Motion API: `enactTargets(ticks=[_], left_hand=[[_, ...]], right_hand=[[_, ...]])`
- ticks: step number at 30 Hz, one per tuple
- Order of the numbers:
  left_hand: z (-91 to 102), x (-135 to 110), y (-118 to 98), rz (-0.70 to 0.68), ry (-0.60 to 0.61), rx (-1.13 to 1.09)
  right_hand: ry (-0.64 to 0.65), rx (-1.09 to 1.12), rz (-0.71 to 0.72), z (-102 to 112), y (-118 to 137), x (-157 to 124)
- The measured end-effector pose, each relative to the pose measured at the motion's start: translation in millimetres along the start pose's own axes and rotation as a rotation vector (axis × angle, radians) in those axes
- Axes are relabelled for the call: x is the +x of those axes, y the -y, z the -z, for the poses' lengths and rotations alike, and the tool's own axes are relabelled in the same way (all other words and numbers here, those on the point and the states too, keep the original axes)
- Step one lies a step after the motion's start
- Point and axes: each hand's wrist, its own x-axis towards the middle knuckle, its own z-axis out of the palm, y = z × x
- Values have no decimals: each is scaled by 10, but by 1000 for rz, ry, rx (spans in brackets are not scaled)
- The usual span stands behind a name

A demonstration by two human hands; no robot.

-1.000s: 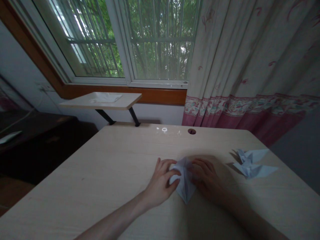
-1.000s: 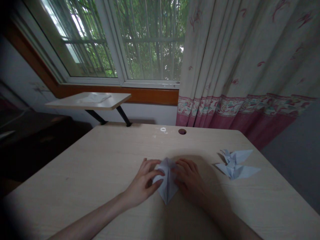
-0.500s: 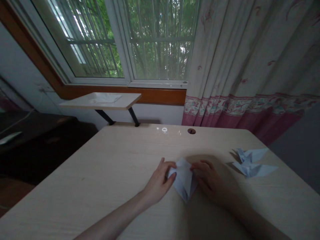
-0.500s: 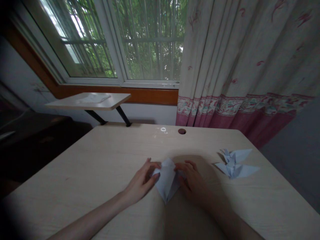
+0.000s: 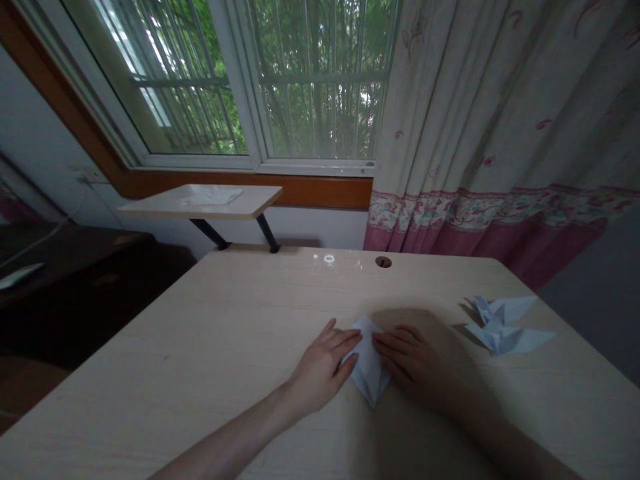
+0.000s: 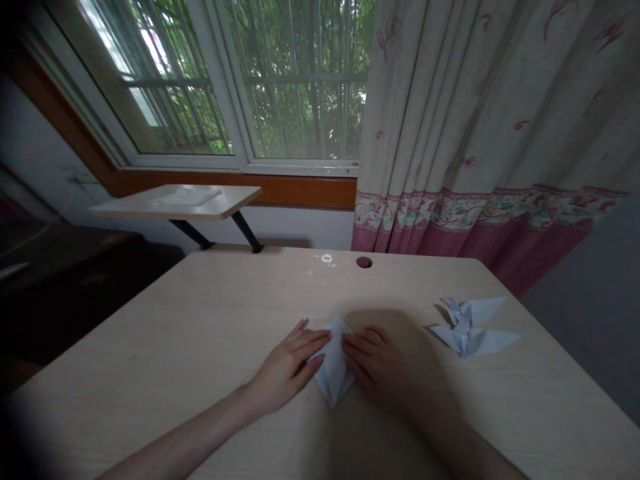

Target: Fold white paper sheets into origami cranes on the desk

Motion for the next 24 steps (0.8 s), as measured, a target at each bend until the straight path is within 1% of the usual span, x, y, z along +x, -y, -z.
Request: enactTargets(ticks=[3, 8, 14, 18, 21, 24], left_hand=[[15, 8, -45, -26, 24, 68], [2, 10, -80, -45, 16, 121], [-26, 6, -63, -55, 114, 182], [-23, 2, -47, -51, 162, 207], [-16, -4, -39, -53, 146, 187], [-19, -6, -33, -66, 101, 155]], right_hand=[[-6, -17, 2, -4, 38, 11], [-23, -57, 3, -19, 109, 0], [0, -128, 1, -39, 128, -5], [-16, -172, 33, -70, 125, -19], [-60, -159, 25, -101, 154, -45], [-45, -128, -33, -106, 219, -71]])
